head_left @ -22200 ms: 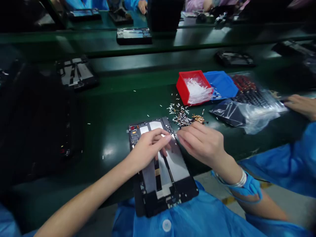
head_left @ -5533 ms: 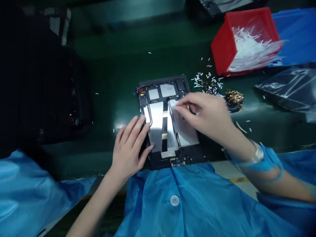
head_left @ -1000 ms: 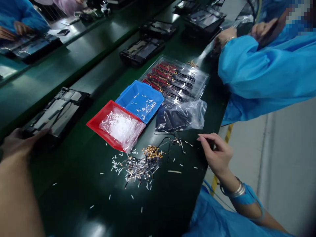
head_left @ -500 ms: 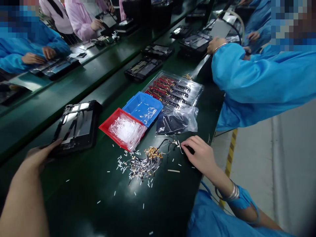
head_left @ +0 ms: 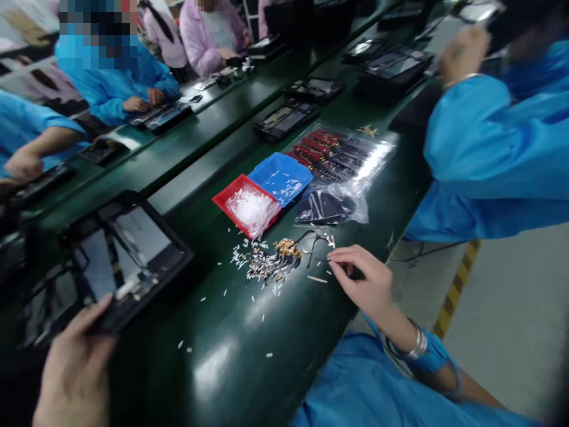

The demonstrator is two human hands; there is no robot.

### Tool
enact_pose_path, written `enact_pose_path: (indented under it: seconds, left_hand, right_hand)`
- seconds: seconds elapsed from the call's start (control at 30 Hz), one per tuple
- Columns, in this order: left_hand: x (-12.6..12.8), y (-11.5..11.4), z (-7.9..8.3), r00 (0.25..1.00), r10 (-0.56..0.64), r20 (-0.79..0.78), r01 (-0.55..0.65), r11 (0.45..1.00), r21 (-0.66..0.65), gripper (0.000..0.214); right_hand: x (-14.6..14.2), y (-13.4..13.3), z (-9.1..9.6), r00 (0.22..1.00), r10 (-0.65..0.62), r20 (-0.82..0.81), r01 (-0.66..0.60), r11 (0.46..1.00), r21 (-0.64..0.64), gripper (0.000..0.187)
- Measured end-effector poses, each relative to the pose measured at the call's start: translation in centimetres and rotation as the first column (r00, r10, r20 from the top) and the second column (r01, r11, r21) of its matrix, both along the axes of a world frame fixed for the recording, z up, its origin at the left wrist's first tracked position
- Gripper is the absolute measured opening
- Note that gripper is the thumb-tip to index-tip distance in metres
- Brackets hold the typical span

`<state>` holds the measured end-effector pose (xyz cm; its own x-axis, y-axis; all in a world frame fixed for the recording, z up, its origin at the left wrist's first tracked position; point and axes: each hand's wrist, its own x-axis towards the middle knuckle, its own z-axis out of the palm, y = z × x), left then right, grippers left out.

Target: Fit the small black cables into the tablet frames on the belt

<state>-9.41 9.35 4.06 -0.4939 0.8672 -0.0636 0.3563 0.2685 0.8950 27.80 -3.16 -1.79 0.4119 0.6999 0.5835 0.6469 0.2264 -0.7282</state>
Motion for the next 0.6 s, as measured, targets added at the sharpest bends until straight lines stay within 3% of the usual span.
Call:
enact_pose_path:
  seconds: [0.1, 0.17, 0.23, 0.3, 0.4, 0.5, 0.57, 0.6]
  left_hand:
    - [0.5, -9.3, -0.4, 0.99, 0.085, 0.114, -0.063, 0.981, -0.183, 0.029]
    - [1.9, -14.8, -1.4, 0.961, 0.118, 0.249, -0.04, 0.954, -0.297, 0.042]
    - [3.5, -19.1, -2.9, 0.92, 0.134, 0.367, 0.004, 0.936, -0.352, 0.055]
    - [4.4, -22.0, -4.4, 0.892, 0.122, 0.435, 0.057, 0.925, -0.377, 0.062]
    - [3.8, -23.4, -5.3, 0.926, -0.042, 0.375, 0.201, 0.896, -0.397, 0.054]
    - [2.3, -22.2, -3.8, 0.966, -0.258, -0.023, 0.227, 0.884, -0.409, 0.039]
    - [2.2, -20.5, -2.4, 0.941, -0.232, -0.247, 0.172, 0.956, -0.239, 0.034]
    - [2.6, -19.5, -1.8, 0.94, -0.274, -0.203, 0.247, 0.957, -0.15, 0.03]
  right_hand:
    - [-0.9, 0.5, 0.1, 0.975, 0.046, -0.218, -0.066, 0.994, -0.085, 0.009]
    - [-1.8, 0.9, 0.1, 0.925, 0.103, -0.365, -0.163, 0.977, -0.136, 0.006]
    - [-3.1, 1.4, 0.1, 0.855, 0.188, -0.484, -0.302, 0.938, -0.169, 0.009]
    - [-4.6, 1.7, 0.2, 0.767, 0.283, -0.575, -0.459, 0.869, -0.185, 0.013]
    - [-7.3, 2.0, 0.6, 0.624, 0.392, -0.676, -0.675, 0.707, -0.213, 0.014]
    - [-10.1, 1.7, 1.1, 0.513, 0.448, -0.732, -0.808, 0.541, -0.234, 0.013]
    - [-11.8, 1.4, 1.5, 0.468, 0.467, -0.75, -0.844, 0.488, -0.222, 0.012]
    - [-12.6, 1.2, 1.6, 0.452, 0.477, -0.754, -0.852, 0.48, -0.208, 0.012]
